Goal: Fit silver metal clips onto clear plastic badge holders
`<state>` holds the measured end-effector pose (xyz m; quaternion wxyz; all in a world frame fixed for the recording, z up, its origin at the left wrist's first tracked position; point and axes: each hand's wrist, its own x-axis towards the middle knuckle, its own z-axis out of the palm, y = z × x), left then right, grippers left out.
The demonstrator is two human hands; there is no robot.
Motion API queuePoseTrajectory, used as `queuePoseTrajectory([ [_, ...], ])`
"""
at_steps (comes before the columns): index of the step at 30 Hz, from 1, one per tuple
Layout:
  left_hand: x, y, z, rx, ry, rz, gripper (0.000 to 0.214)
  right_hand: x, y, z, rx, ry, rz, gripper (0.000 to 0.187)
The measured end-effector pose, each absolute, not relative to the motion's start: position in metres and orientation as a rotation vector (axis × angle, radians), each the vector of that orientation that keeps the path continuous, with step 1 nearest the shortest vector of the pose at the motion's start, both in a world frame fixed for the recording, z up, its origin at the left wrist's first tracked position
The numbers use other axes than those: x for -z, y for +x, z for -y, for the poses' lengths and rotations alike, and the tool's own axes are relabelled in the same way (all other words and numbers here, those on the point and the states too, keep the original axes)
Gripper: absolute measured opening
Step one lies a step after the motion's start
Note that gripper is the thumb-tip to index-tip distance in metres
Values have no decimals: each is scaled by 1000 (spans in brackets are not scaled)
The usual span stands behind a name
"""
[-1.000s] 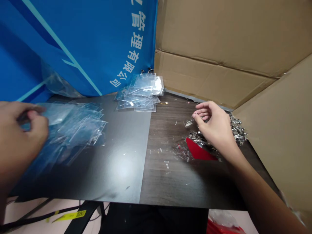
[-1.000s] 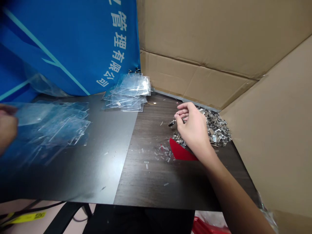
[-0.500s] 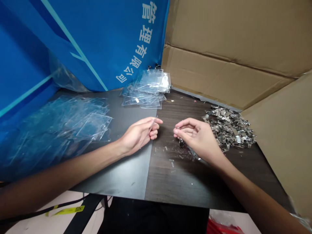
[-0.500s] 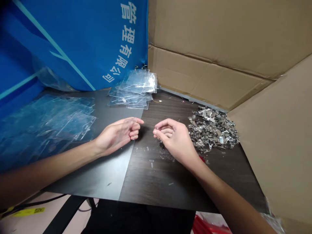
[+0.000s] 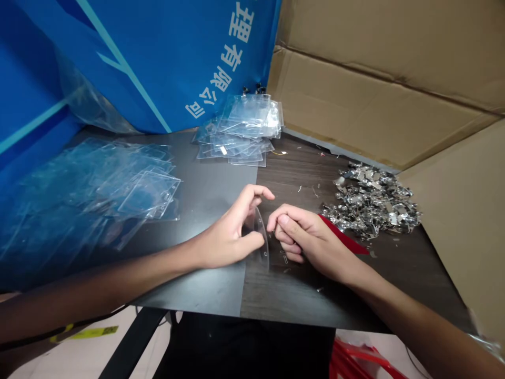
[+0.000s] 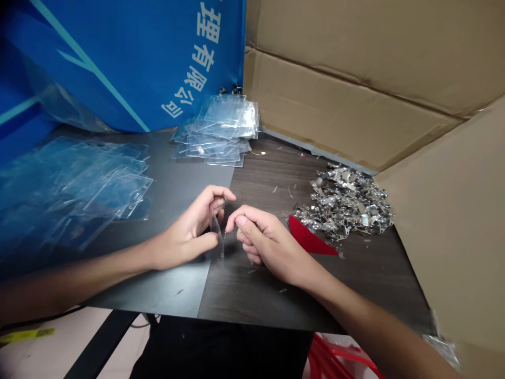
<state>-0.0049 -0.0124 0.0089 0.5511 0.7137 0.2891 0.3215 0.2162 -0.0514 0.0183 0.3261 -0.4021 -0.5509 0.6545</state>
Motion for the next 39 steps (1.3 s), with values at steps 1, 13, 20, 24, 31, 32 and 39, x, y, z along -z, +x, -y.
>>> queuePoseTrajectory([
  [1, -8, -5, 12, -775, 1693, -684, 56, -19, 216, 52, -1787, -1039, 1398, 33],
  [13, 2, 2, 5, -894, 1432, -783, 34, -24, 225, 44, -1690, -1121, 1578, 30],
  [20, -7, 3, 5, -864, 1499, -793, 16, -26, 228, 44, -1645, -1111, 1674, 37],
  [24, -6, 3, 7, -924, 1514, -802, 14, -28, 230, 43, -1644, -1037, 1704, 39],
  [31, -4, 5, 14, -938, 1620, -788, 15, -26, 226, 44, -1741, -1041, 1710, 38],
  [32, -4, 6, 15, -936, 1621, -790, 16, -25, 226, 44, -1777, -1071, 1682, 38],
  [39, -6, -1, 15, -922, 1704, -833, 24, -28, 226, 44, -1702, -1110, 1768, 42],
])
